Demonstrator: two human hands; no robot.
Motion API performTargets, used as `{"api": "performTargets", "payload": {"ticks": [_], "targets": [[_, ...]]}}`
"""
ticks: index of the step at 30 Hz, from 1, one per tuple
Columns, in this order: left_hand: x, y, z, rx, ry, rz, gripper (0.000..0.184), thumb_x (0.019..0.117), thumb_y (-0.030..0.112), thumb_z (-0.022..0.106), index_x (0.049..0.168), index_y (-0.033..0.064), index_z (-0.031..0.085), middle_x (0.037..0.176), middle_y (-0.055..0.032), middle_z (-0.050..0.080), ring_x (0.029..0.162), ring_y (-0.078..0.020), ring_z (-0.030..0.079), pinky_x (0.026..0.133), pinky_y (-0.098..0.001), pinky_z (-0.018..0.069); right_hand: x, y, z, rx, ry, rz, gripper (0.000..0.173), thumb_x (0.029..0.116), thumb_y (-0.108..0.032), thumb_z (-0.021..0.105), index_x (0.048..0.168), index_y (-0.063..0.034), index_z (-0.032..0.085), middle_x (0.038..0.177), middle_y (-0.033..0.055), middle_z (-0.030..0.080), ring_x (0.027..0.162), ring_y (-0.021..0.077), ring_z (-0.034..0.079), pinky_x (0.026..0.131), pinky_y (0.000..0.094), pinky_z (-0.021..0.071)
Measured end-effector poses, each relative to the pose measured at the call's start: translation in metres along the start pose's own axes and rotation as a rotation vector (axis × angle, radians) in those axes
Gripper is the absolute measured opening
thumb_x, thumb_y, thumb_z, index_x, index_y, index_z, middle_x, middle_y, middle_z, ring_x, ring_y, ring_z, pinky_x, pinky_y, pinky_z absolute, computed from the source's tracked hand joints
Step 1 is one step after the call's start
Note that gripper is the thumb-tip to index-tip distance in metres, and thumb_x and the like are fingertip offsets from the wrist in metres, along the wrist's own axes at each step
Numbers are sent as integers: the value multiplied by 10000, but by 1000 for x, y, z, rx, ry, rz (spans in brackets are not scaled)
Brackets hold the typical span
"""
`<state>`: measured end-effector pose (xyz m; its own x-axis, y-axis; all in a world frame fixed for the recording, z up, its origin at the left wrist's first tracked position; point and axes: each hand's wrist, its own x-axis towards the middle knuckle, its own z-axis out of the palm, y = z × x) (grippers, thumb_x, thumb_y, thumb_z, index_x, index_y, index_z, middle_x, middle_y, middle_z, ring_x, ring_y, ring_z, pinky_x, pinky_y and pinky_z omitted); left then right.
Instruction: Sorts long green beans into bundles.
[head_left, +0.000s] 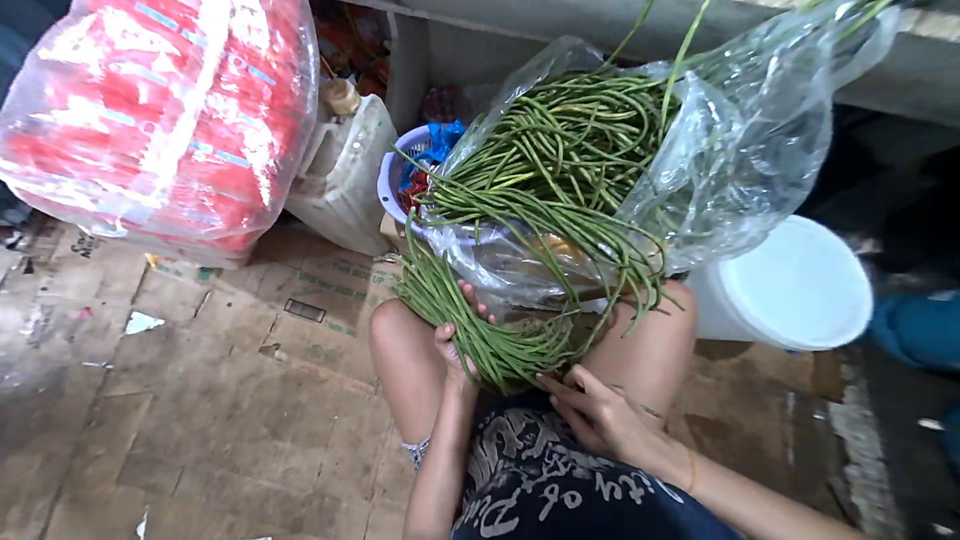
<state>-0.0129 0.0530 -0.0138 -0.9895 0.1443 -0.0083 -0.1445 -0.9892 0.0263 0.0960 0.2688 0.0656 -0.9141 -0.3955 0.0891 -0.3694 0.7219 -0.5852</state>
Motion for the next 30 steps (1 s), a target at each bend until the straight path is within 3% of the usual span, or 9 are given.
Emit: {"api": "performTargets", "payload": {"ticks": [6, 9, 11, 13, 16, 20, 25, 28, 30], "targets": [[-1, 4, 10, -35, 21, 11, 589, 708, 218, 861, 1247, 64, 679, 1054, -122, 742, 909, -263, 743, 831, -427, 620, 0, 4, -5, -38, -38, 15, 349, 1005, -284, 522, 1252, -187, 748, 881, 60, 626, 649, 135, 606, 535, 290, 529], [2, 7, 12, -46, -3, 16, 506, 718, 181, 853, 1174, 54, 673, 939, -98, 725, 805, -235, 726, 770, -395, 619, 15, 14, -12, -9, -51, 17, 364, 981, -443, 543, 1092, -201, 792, 892, 35, 689, 826, 188, 666, 726, 401, 562], [1, 10, 12, -65, -36, 5, 477, 722, 160, 847, 1151, 40, 674, 906, -92, 720, 765, -229, 717, 751, -385, 615, 45, 23, -20, 40, 37, 70, 365, 1002, -415, 548, 1033, -134, 778, 950, 77, 725, 911, 228, 695, 813, 451, 577], [-1, 13, 11, -55, -50, 11, 473, 715, 144, 857, 1137, 34, 673, 888, -95, 717, 748, -227, 711, 742, -386, 609, 83, 36, -22, -6, 111, 187, 328, 1021, -310, 565, 1099, -40, 736, 1039, 150, 721, 941, 279, 716, 827, 462, 603], [-5, 13, 17, -2, -51, 61, 463, 705, 127, 869, 1106, 23, 662, 861, -96, 708, 725, -227, 705, 730, -389, 607, 137, 55, -11, -140, 87, 422, 438, 1019, -266, 612, 1323, 48, 585, 1234, 268, 635, 1101, 422, 667, 914, 573, 561], [-11, 16, 20, 18, -78, 78, 465, 717, 114, 860, 1128, 22, 663, 866, -97, 712, 729, -231, 707, 741, -394, 607, 172, 70, 17, -361, 167, 490, 563, 947, -327, 731, 1308, 66, 553, 1199, 296, 629, 1079, 475, 654, 818, 606, 553], [-9, 21, 26, 0, -73, 63, 446, 726, 112, 845, 1127, 7, 680, 862, -110, 717, 729, -240, 711, 754, -403, 611, 174, 74, 17, -341, 149, 437, 331, 1027, -163, 580, 1229, 99, 591, 1195, 315, 604, 1064, 476, 651, 852, 584, 559], [-8, 18, 20, 5, -74, 67, 443, 743, 128, 836, 1136, 17, 664, 868, -97, 711, 742, -230, 710, 755, -399, 608, 174, 64, -4, -217, 99, 436, 321, 1074, -176, 494, 1292, 53, 551, 1279, 304, 529, 851, 418, 701, 722, 539, 611], [-9, 17, 21, 6, -63, 56, 447, 740, 135, 842, 1132, 19, 661, 872, -92, 709, 747, -224, 709, 757, -391, 606, 175, 58, -22, -270, 85, 409, 327, 1059, -132, 520, 1359, -1, 528, 1275, 295, 538, 772, 423, 691, 644, 560, 596]]}}
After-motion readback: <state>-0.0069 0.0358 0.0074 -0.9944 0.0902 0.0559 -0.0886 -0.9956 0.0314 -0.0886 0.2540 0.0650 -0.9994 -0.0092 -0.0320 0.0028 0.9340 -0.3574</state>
